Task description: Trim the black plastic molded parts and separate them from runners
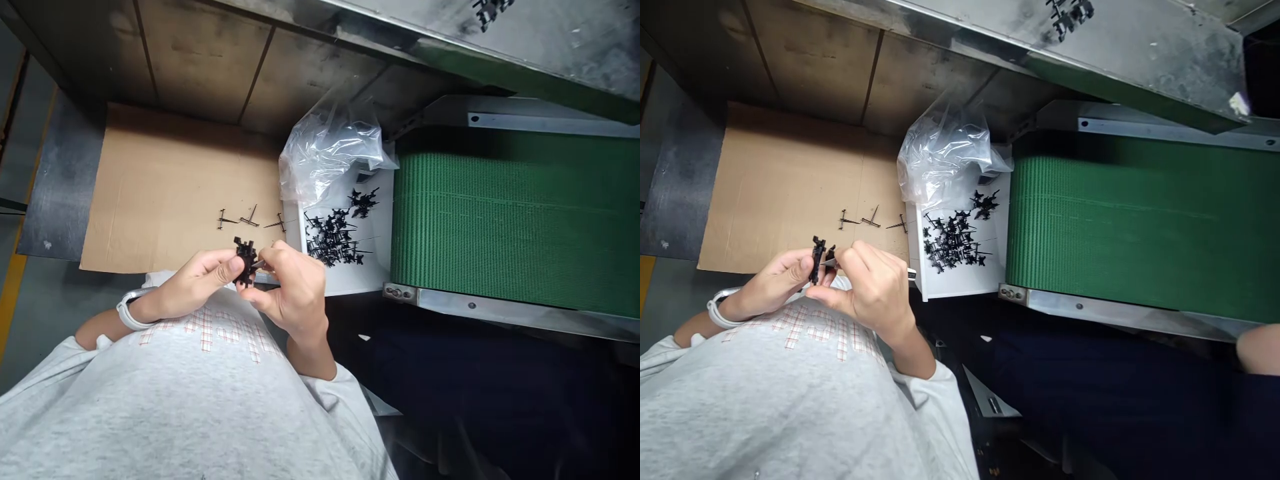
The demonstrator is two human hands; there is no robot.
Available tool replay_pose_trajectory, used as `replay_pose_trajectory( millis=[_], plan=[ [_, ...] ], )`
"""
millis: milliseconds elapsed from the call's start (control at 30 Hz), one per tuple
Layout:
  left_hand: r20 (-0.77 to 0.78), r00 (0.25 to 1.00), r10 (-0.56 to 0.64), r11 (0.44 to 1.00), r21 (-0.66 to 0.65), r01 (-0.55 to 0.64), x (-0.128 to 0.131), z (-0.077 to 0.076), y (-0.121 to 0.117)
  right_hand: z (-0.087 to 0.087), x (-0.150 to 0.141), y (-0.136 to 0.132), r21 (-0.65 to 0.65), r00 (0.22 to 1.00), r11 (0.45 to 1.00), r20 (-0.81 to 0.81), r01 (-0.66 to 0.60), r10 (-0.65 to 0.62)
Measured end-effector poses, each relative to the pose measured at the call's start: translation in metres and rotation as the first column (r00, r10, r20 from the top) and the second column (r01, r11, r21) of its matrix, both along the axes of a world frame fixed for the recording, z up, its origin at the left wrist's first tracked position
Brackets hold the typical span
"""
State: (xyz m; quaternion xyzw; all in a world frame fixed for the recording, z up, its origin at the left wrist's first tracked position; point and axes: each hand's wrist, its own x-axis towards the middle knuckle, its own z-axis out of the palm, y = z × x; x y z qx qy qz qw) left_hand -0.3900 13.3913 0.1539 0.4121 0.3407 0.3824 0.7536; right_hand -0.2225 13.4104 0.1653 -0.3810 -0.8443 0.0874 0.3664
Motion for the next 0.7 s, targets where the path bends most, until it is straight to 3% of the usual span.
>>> replay_pose_trajectory(
  millis=[700],
  plan=[
    [-0.09,0.993,-0.072,0.995,0.06,0.077,-0.0027,0.0042,0.0027,-0.0015,-0.0024,-0.0024,0.034,0.998,0.999,0.042,0.037,-0.039]
  ],
)
